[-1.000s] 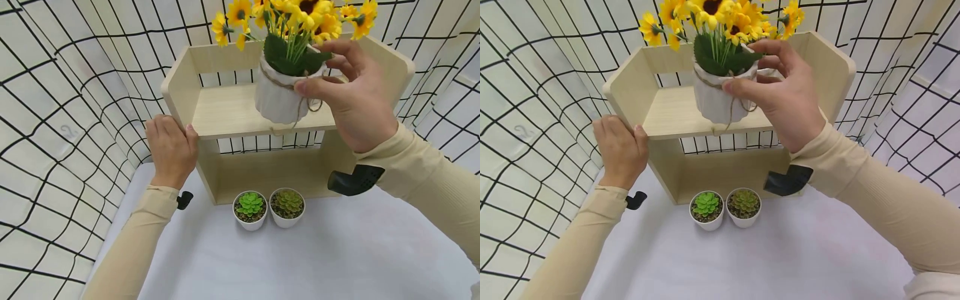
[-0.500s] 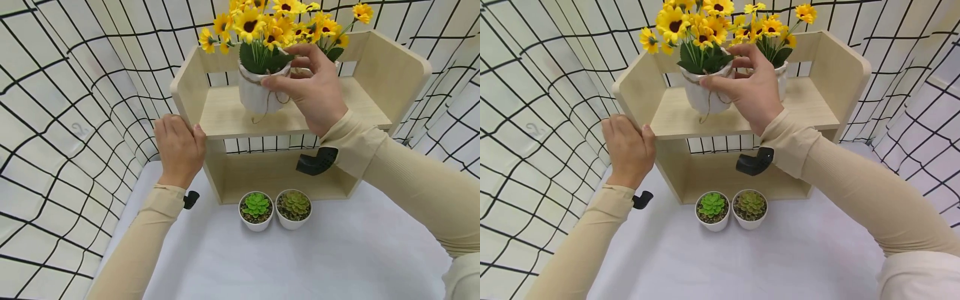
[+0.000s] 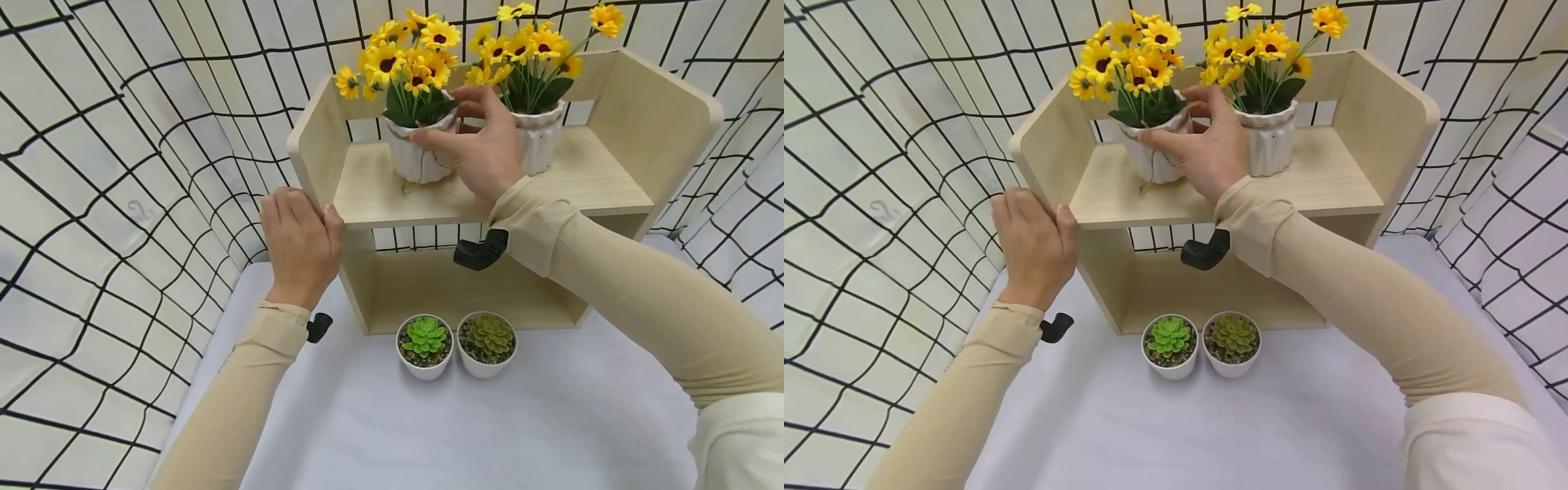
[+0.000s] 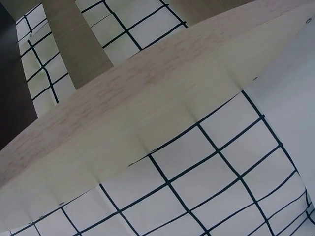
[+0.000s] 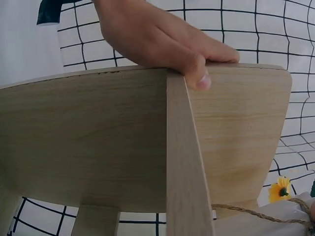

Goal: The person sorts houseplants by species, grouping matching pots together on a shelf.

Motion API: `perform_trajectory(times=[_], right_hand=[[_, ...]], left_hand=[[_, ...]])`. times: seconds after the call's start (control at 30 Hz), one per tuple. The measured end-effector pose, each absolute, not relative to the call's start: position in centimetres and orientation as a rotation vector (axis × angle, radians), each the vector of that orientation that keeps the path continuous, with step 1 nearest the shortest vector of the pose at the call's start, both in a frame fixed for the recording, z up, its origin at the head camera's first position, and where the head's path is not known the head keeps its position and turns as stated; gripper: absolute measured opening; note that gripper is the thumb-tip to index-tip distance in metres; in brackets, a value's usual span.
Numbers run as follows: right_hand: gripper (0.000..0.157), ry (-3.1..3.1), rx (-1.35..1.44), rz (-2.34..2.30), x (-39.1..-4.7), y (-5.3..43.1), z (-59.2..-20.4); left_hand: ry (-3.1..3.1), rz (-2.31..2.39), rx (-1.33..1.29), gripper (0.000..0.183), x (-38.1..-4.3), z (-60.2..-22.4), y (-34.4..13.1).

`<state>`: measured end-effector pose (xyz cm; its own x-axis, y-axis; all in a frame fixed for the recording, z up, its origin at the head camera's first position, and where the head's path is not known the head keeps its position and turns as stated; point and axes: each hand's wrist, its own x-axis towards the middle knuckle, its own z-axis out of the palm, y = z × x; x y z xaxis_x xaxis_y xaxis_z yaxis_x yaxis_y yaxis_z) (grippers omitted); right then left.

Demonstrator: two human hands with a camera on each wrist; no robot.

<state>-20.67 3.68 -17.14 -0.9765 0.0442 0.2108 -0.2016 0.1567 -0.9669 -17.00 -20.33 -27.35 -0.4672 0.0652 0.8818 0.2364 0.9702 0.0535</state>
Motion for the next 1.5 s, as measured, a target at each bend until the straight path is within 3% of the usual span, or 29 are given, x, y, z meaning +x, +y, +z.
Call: perform_trajectory(times=[0.73,1.07,1.5], right_hand=[[0.077,-2.328,0.046,1.66,-21.8,3.7,-18.0],[0.087,-2.513,0.098,1.612,-20.0,4.9,-18.4],[0.065,-2.214,0.505,1.705,-14.8,8.4,-21.1]], left_hand=[[-2.048,-0.219,-0.224,0.033,-16.7,-26.9,-18.8],[-2.056,-0.252,-0.223,0.034,-16.8,-27.3,-19.1],[-2.039,-0.273,-0.214,0.033,-17.0,-27.4,-20.1]])
